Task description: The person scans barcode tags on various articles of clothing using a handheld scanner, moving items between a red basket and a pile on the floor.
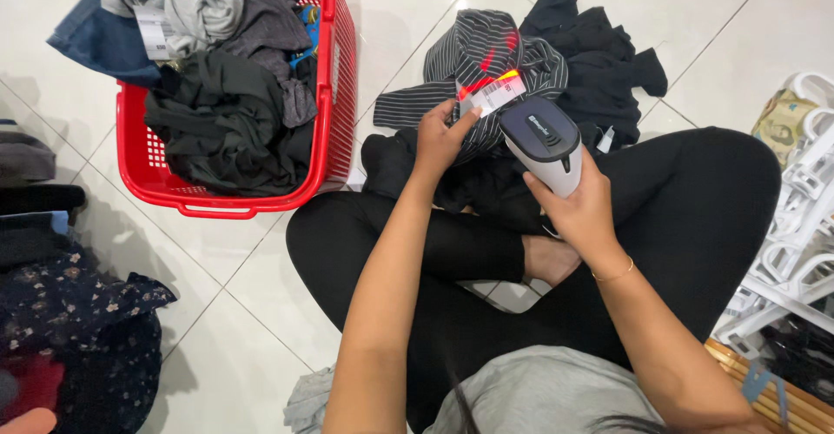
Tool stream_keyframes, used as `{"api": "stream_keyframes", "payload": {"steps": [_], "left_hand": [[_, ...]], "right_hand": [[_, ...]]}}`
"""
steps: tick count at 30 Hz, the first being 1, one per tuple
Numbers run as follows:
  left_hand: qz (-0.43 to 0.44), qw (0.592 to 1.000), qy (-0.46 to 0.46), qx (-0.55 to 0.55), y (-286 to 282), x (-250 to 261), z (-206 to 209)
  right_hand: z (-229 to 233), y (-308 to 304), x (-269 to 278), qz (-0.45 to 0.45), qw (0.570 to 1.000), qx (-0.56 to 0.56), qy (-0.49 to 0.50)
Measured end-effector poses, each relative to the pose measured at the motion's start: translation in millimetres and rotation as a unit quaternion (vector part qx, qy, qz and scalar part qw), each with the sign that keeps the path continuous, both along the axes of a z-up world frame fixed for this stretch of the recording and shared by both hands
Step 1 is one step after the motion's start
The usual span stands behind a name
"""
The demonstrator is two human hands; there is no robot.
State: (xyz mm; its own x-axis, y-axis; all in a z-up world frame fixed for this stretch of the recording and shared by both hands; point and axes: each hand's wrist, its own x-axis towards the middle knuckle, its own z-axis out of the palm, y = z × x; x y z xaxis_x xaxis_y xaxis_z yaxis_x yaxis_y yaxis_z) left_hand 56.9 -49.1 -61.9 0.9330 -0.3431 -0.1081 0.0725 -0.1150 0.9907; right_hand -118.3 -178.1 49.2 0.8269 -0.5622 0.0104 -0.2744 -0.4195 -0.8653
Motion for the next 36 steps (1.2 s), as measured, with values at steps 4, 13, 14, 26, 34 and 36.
{"api": "stream_keyframes", "payload": {"steps": [4,13,14,26,34,36], "left_hand": [[-0.004,1.0,0.0,0.009,-2,-3,4],[0.008,1.0,-0.003,0.015,-3,-3,2],[0.008,1.0,-0.002,0.018,-4,-3,2],[0.004,1.0,-0.003,0.003,2,0,-8],[0.002,0.992,-0.098,0.079,4,3,-9],[0.044,0.971,-0.187,0.141,8,5,-12]], "right_hand": [[1,4,0,-0.003,1.0,-0.005,0.013],[-4,1,-7,-0.001,1.0,0.004,0.024],[-4,1,-8,-0.001,1.0,0.004,0.025],[-8,-3,-12,0.004,0.999,0.0,0.034],[-2,-12,-14,-0.004,0.997,0.006,0.082],[-2,-16,-18,-0.02,0.993,0.019,0.113]]}}
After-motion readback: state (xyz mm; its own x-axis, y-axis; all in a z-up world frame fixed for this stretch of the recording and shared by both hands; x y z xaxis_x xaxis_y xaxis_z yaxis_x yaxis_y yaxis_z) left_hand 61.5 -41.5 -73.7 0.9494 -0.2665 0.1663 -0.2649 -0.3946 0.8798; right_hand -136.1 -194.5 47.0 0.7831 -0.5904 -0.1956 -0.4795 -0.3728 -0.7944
